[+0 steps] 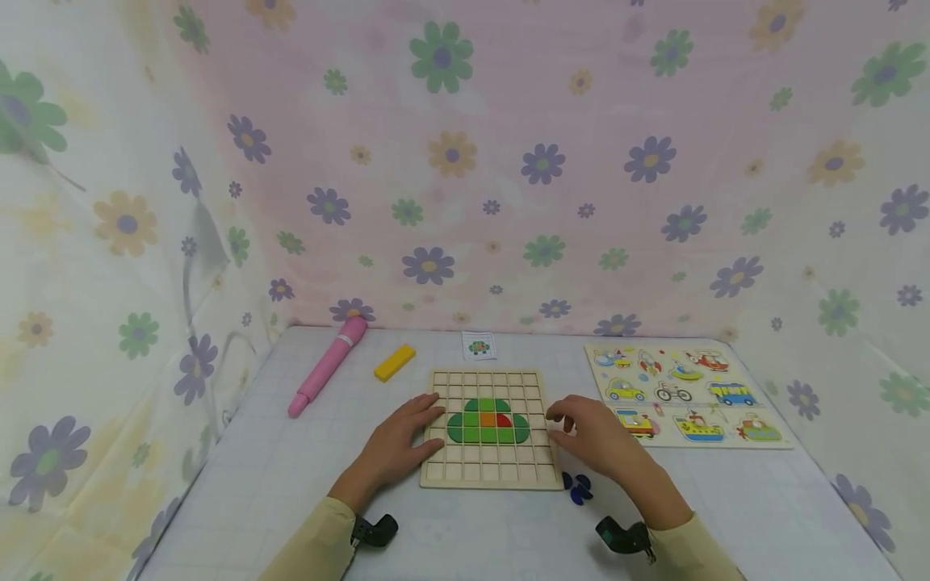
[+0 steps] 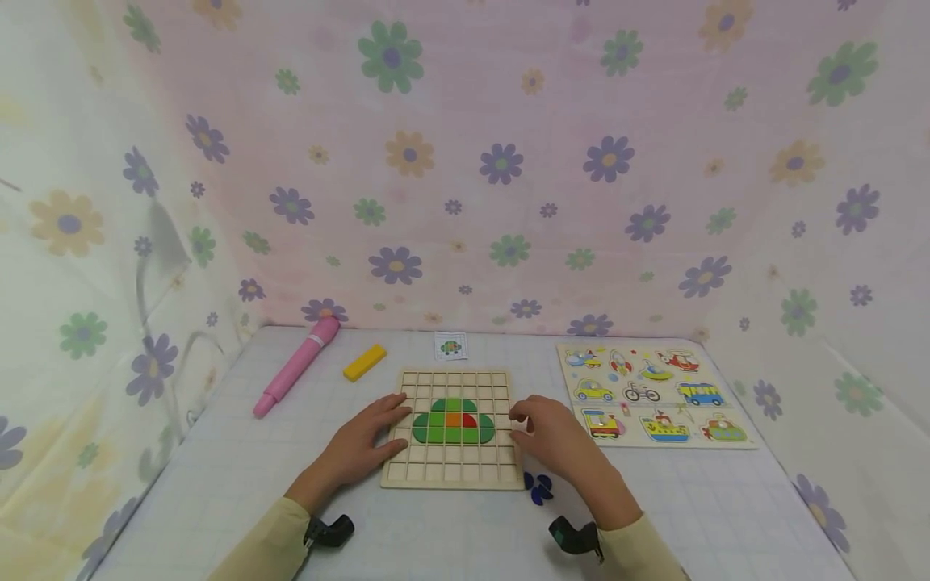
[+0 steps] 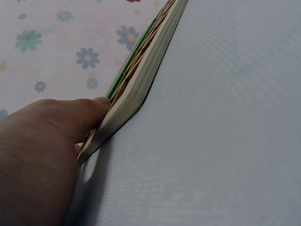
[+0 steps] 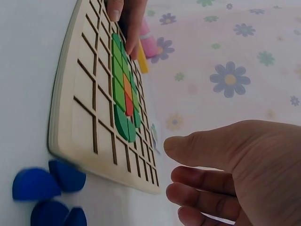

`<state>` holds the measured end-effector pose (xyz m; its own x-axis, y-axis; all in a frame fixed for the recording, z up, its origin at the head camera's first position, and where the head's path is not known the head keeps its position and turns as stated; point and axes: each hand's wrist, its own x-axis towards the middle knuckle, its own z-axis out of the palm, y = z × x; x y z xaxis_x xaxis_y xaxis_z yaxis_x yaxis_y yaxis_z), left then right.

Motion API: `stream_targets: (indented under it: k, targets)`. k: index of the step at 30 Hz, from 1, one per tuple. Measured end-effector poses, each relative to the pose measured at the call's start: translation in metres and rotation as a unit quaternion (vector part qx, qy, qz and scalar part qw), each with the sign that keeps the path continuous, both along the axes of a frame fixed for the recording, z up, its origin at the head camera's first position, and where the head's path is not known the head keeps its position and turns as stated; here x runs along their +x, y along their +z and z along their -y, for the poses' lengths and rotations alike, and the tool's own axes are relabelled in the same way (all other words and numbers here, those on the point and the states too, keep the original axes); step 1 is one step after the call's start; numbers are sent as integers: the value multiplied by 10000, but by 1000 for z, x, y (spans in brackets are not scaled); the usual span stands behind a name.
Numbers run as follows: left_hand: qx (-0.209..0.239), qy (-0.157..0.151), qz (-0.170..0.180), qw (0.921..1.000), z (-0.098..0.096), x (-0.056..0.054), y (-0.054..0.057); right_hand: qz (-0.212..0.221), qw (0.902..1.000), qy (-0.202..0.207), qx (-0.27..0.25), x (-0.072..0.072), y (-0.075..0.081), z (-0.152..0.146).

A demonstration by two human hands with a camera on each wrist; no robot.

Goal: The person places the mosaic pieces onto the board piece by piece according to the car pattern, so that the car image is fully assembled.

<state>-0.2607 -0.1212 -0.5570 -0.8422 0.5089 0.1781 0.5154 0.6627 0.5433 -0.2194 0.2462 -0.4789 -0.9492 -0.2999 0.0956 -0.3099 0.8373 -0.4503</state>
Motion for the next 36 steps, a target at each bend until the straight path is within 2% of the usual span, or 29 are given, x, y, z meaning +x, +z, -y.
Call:
stream_targets:
  k: [10, 15, 20, 22, 30, 36]
  targets:
    - [-58, 26, 35, 10000, -1, 1, 1, 168, 9997, -191, 57, 16, 1, -22]
    - [-89, 24, 72, 9999, -2, 2, 2, 394, 9989, -237, -67, 25, -2, -30]
    - [-139, 31, 45, 9999, -3, 1, 1, 753, 9961, -416, -180, 33, -11, -36]
    - [-131, 24, 41, 9999, -3, 1, 1, 875, 9952, -390, -186, 34, -17, -39]
    - [-182, 44, 30, 9998, -3, 1, 1, 976, 9943, 167, -396, 38, -28, -51]
    - [-183, 78, -12, 9998, -2, 0, 0, 1009, 9944, 197, -245, 36, -31, -51]
